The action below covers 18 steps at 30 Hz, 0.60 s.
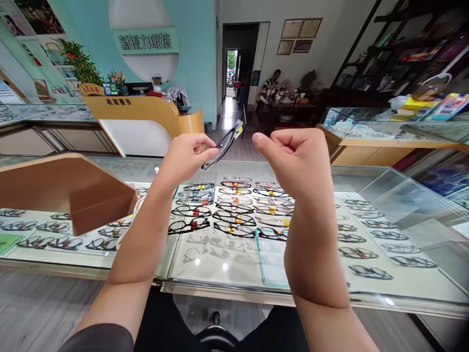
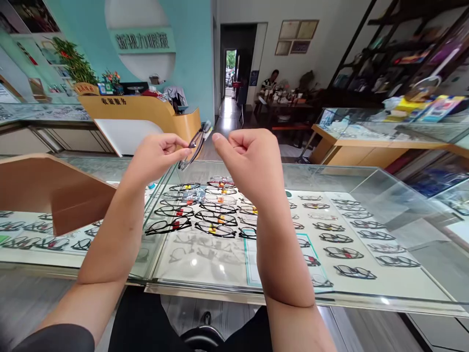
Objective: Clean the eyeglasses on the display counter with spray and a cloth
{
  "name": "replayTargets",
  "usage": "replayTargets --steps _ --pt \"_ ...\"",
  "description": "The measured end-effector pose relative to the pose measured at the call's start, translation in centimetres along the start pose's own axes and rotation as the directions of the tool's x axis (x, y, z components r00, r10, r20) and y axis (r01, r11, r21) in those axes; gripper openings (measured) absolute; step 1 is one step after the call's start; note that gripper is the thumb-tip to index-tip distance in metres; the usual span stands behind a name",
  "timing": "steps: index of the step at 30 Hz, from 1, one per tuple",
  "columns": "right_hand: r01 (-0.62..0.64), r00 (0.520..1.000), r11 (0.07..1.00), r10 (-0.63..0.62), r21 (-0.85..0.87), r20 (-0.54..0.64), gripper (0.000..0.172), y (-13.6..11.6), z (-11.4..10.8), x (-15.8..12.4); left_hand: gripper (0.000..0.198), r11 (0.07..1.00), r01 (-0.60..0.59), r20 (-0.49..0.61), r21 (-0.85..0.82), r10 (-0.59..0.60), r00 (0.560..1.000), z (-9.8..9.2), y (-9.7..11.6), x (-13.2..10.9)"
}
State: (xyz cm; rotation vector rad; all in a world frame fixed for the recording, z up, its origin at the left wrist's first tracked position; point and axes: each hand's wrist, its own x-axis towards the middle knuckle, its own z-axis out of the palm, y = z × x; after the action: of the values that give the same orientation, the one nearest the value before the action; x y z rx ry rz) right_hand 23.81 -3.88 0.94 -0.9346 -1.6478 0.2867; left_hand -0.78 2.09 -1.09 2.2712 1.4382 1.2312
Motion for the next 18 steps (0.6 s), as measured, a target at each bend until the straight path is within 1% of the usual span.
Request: replayTargets --steps 2,4,6,8,10,11,14,18 --pt "0.004 1.0 1.0 -0.005 0.011 0.02 0.072 -0.5 -0.5 -0.2 0.024 0.981 0.043 0.115 0.19 -0.065 0.991 0.4 -1.8 1.3" --pt "0.01 0.999 1.0 -0.011 0.014 0.049 0.073 -1.0 -0.8 -0.4 0.024 0.913 0.071 0.21 0.403 -0.168 0.963 1.3 -4.0 2.9" --pt "0.015 0.997 1.0 -0.015 0.011 0.079 0.073 -1.4 -1.0 -0.6 0.022 0.808 0.07 0.277 0.585 -0.28 0.919 2.4 -6.4 4.4" --pt "0.016 0.993 1.0 -0.017 0.005 0.114 0.073 -1.7 -1.3 -0.7 0.022 0.723 0.038 0.343 0.69 -0.373 0.862 3.5 -8.5 5.4" --pt "0.02 0.99 1.0 -0.019 -0.003 0.14 0.074 -1.7 -1.6 -0.8 0.023 0.682 0.016 0.384 0.731 -0.43 0.817 4.5 -10.2 5.9" --pt "0.024 0.988 1.0 -0.023 -0.006 0.151 0.074 -1.6 -1.7 -0.8 0.023 0.674 0.012 0.395 0.739 -0.448 0.802 4.9 -10.9 5.9" --pt "0.069 0.983 0.998 -0.07 0.014 0.17 0.075 -1.2 -2.0 -0.8 0.027 0.672 0.018 0.41 0.741 -0.474 0.779 6.1 -12.5 5.6" --pt "0.126 0.977 0.991 -0.133 0.055 0.169 0.075 -0.7 -2.1 -0.6 0.029 0.682 0.029 0.43 0.73 -0.493 0.756 7.4 -14.0 5.4"
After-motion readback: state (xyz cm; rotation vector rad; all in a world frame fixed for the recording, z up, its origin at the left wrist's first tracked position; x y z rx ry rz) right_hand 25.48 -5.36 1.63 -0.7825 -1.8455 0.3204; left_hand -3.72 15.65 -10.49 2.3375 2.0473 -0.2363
